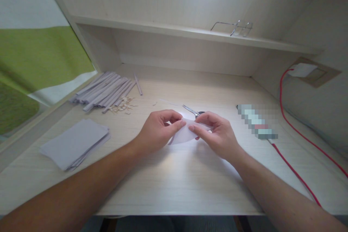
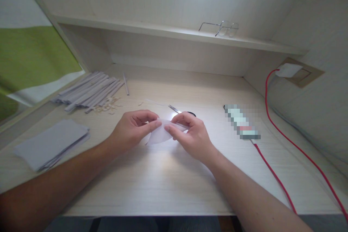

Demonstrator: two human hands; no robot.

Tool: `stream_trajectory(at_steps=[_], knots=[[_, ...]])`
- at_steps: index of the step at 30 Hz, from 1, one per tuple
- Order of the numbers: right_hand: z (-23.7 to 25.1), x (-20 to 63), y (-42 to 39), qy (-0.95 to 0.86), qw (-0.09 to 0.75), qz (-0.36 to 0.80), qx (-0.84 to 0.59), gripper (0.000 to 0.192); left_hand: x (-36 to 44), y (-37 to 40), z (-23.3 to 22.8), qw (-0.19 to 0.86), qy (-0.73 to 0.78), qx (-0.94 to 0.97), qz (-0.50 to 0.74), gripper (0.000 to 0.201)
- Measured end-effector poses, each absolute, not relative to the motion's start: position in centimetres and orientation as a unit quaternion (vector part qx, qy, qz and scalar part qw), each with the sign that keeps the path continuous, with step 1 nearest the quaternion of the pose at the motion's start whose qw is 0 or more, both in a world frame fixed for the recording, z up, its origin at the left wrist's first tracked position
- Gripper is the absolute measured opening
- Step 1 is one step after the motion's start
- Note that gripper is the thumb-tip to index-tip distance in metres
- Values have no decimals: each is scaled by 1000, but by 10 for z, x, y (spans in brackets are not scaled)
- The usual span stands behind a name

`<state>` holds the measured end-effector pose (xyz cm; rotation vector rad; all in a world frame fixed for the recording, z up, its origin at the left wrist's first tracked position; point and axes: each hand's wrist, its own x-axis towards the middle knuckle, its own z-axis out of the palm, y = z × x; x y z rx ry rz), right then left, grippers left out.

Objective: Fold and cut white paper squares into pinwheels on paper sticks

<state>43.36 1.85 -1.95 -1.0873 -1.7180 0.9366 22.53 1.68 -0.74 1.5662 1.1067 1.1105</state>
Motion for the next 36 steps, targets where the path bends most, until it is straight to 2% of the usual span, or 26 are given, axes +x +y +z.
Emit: stream_trajectory(at_steps=[4,11,24,32,36], knots=[[-19,437,25,-613,447,495,-423,48,225,20,-8,436,438,619,485,17],[-16,442,34,-571,438,542,-435,28,224,23,-12,423,434,600,521,15],[-7,450,37,-598,455,489,-442,28,221,26,-13,400,451,591,536,14],[-3,454,36,-627,438,491,-417,27,221,26,-12,450,432,580,524,17],[-7,457,41,-594,466,503,-422,24,221,25,-10,481,396,606,494,18]])
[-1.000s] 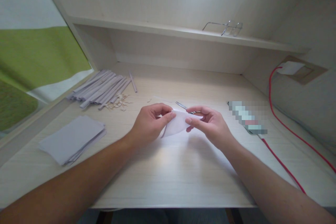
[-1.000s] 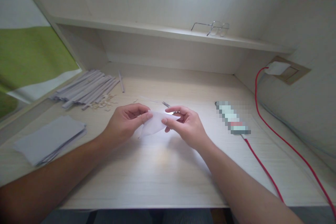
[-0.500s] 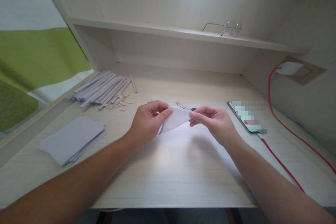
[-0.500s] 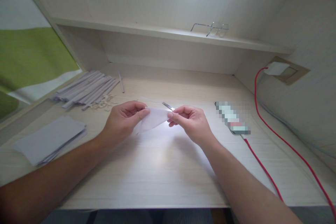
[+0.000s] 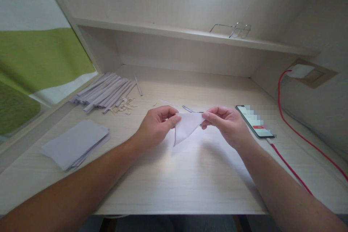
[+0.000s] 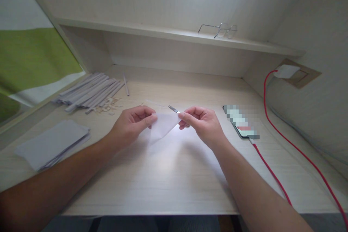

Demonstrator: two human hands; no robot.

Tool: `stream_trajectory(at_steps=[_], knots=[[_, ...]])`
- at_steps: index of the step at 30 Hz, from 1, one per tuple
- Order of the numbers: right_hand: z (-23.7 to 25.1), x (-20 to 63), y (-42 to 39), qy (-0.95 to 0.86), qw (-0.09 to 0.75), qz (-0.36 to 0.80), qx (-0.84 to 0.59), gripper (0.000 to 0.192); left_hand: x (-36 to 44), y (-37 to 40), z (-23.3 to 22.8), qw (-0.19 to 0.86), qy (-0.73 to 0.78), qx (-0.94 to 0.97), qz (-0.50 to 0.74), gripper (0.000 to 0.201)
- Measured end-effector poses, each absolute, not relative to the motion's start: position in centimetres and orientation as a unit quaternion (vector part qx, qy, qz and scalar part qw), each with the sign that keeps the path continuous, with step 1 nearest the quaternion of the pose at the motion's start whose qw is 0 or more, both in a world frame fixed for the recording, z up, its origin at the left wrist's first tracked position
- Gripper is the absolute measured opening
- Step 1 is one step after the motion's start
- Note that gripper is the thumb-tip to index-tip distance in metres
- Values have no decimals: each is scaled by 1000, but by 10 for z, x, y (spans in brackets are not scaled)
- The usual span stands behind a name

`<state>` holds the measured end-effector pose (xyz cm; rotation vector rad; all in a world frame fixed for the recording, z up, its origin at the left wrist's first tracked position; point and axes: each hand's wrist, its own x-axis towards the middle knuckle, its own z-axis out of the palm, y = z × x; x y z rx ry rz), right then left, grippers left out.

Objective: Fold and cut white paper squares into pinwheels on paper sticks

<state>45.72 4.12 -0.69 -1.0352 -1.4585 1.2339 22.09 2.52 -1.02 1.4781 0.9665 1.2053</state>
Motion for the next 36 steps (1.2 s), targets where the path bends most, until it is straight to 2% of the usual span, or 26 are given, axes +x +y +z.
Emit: stream_trajectory(at_steps=[4,9,12,20,25,36], knots=[[-16,450,40,-536,487,560,-401,24,223,23,-8,487,396,619,473,19],[-23,430,26,-574,346,654,-351,26,228,18,-7,460,409,590,522,16],[-23,426,21,-564,337,672,-343,29,229,17,-6,458,415,576,535,17],[-23,426,22,-548,376,668,-335,26,229,16,-4,475,415,534,563,18],[-22,424,20,-575,338,668,-330,31,229,17,-8,489,412,505,580,19],[-21,428,22,-623,352,598,-361,28,225,21,-13,463,403,502,609,17]])
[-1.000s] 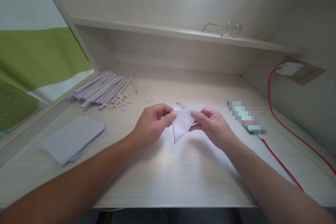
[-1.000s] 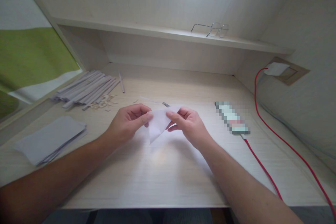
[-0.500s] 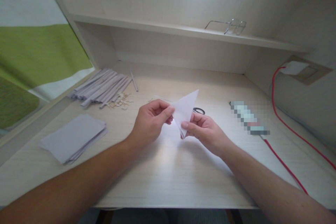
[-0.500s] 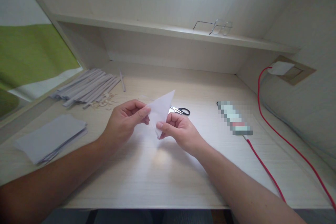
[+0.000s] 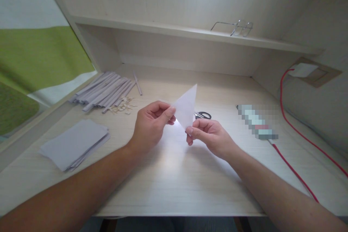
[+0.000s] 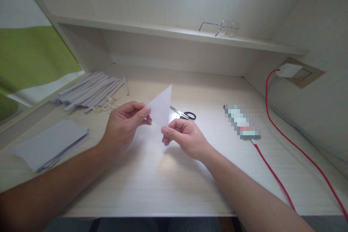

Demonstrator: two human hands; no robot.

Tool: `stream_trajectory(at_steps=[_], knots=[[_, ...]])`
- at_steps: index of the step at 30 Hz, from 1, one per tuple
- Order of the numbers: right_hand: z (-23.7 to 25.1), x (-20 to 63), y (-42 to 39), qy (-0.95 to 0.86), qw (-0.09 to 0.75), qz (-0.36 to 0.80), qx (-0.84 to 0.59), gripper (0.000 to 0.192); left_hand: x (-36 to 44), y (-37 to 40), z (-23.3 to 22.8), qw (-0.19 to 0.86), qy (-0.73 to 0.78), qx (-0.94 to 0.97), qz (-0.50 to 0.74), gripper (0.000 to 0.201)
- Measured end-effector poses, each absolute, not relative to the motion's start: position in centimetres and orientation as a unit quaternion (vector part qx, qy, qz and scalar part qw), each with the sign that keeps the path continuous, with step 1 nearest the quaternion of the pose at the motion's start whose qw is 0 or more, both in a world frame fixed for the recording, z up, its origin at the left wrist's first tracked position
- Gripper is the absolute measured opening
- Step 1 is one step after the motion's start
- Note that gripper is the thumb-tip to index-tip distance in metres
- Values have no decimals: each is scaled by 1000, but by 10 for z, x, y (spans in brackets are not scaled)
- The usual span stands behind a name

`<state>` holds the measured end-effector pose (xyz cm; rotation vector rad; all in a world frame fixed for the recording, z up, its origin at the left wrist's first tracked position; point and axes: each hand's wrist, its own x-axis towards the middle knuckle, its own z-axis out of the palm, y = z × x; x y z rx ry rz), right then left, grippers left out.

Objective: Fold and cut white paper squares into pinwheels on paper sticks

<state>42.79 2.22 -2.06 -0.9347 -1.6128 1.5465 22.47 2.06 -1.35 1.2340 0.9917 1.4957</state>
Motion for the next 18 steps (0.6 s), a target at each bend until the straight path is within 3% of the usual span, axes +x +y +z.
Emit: stream_trajectory(at_steps=[4,9,18], knots=[[-18,433,25,-641,330,586,-371,26,226,19,-10,437,418,539,586,14],[-15,439,29,-610,422,551,-381,26,231,16,-8,466,411,581,526,16],[-19,442,33,-582,474,542,-378,23,231,16,-7,487,407,581,509,16]])
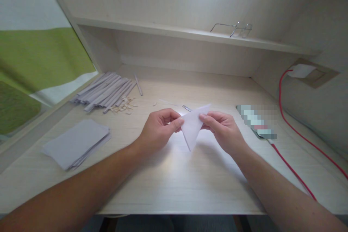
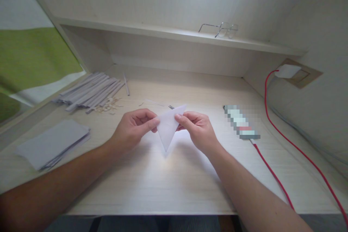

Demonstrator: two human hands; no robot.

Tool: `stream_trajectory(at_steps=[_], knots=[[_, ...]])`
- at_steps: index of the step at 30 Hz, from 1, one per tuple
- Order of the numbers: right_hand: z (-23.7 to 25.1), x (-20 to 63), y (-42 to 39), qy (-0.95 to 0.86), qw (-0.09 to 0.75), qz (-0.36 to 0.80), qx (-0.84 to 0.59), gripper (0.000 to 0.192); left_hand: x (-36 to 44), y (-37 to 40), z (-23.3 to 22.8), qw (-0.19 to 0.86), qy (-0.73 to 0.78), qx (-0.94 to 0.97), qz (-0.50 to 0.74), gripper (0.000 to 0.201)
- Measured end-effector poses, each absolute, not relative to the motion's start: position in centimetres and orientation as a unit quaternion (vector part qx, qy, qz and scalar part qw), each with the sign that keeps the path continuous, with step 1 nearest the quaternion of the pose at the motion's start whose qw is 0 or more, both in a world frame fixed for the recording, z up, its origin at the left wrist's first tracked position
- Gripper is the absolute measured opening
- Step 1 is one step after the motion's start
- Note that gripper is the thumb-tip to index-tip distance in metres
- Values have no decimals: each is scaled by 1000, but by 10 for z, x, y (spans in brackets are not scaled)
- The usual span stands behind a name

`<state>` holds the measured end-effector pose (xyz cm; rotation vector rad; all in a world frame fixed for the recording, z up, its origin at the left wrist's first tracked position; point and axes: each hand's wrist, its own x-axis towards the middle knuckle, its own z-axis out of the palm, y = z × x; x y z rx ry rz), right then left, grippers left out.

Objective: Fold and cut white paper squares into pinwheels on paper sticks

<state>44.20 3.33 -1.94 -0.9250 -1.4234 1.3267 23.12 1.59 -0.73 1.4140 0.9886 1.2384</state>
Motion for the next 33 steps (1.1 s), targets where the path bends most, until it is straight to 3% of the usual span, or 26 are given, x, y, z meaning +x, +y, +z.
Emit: stream_trajectory(at_steps=[12,20,23,27,33], knots=[[-8,443,30,-641,468,458,-400,27,225,20,-11,503,403,630,433,18],[-18,438,25,-683,382,504,-366,35,229,16,-7,475,411,622,467,21],[-19,435,23,-674,392,512,-361,33,229,16,-7,475,416,617,471,22],[-19,432,23,-650,339,593,-333,30,228,17,-7,462,424,599,498,23],[-19,433,23,-651,324,595,-343,33,227,17,-5,462,432,576,517,23]])
